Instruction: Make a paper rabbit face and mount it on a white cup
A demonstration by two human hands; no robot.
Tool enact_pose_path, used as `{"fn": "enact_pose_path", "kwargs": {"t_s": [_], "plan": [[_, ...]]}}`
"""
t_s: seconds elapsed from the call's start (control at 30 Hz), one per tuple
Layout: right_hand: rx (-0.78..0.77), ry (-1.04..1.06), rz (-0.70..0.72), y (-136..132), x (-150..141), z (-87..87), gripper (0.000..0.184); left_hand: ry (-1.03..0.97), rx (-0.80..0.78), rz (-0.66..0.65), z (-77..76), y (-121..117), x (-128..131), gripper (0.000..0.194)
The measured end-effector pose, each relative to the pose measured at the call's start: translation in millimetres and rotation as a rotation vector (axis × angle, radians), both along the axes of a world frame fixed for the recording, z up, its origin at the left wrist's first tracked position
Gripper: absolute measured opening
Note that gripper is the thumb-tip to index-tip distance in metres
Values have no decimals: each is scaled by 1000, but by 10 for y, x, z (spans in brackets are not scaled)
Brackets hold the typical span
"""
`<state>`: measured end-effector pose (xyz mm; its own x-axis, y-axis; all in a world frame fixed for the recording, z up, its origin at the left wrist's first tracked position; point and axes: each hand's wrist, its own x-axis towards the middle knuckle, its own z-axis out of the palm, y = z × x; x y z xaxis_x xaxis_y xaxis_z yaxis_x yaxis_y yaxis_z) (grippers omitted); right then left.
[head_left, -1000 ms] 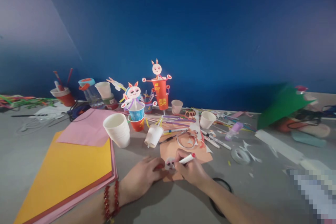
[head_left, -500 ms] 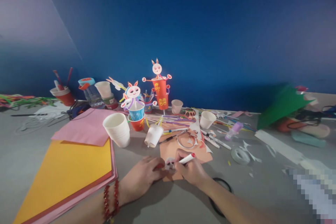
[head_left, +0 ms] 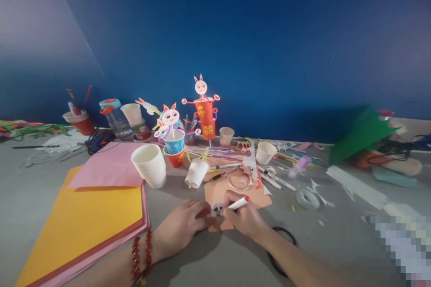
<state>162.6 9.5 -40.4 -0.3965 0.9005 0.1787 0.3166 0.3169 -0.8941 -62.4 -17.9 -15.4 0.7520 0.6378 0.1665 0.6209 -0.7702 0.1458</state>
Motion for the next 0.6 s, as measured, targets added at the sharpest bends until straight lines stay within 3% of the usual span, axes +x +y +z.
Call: {"fn": "enact_pose_path", "kwargs": {"t_s": [0.6], "plan": [[4, 19, 6, 4, 4, 10, 14, 5, 19, 5, 1, -5, 10, 33]]}}
